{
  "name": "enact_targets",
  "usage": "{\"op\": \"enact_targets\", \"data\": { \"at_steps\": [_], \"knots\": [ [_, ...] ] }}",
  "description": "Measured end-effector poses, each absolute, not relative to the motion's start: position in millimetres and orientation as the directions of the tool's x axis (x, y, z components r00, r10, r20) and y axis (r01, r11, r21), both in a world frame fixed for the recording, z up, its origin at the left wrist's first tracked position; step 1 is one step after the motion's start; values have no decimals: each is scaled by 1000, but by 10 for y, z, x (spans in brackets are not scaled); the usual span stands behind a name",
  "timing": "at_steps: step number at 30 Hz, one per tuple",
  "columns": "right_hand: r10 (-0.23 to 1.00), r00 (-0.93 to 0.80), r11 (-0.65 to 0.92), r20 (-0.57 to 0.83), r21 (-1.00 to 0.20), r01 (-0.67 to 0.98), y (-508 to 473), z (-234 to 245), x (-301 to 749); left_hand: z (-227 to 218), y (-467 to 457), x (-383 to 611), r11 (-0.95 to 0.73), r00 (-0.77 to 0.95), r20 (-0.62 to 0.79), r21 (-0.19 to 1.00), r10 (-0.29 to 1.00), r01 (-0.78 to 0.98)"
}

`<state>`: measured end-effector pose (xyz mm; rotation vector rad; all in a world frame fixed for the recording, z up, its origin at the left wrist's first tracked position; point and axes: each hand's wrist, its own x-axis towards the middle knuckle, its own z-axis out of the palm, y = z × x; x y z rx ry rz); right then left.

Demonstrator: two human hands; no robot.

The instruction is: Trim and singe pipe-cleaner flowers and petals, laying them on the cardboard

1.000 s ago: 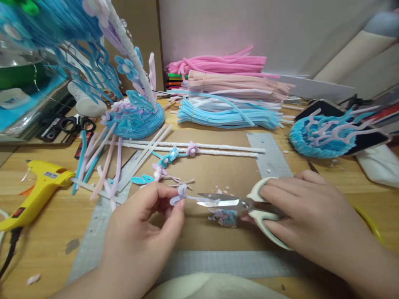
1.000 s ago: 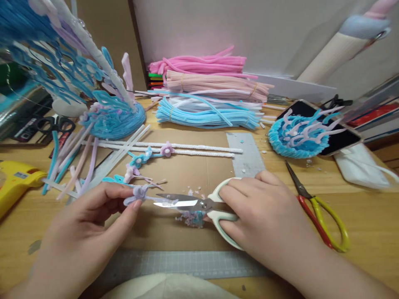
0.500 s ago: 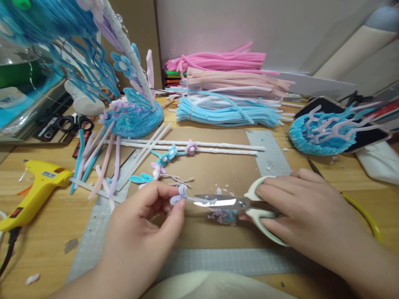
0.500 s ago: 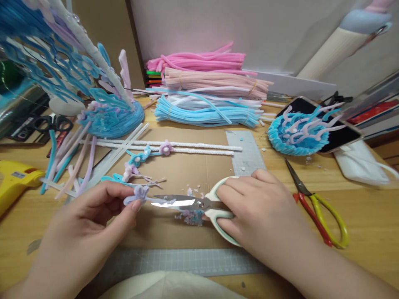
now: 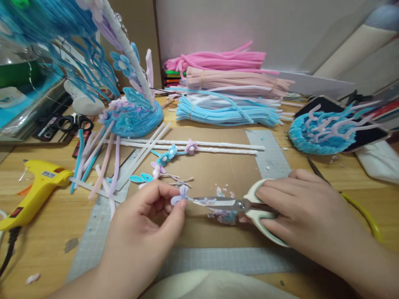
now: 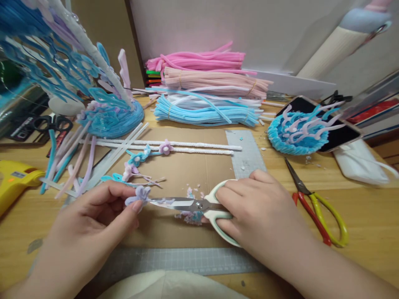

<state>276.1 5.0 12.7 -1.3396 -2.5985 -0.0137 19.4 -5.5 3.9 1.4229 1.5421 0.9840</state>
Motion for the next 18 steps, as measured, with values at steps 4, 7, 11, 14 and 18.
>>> {"op": "enact_targets", "data": {
  "at_steps": [4,7,11,14,18],
  "knots": [
    [814,-549,571,188,-90,816,31,102,2766,24,-69,176,52,-23,-47,917,999,396],
    [809,-554,577,194,-86,812,37,111,2788,19,-83,160,38,-20,-33,910,999,413],
    [837,-484,515,255,-70,854,68,146,2837,30,-78,154,-13,-29,28,905,999,425],
    [847,-453,485,278,-53,873,90,158,2871,34,-59,161,-59,-45,82,924,996,377],
    [848,-453,489,274,-77,869,92,135,2892,11,-32,177,9,-72,3,986,997,167]
  ]
}}
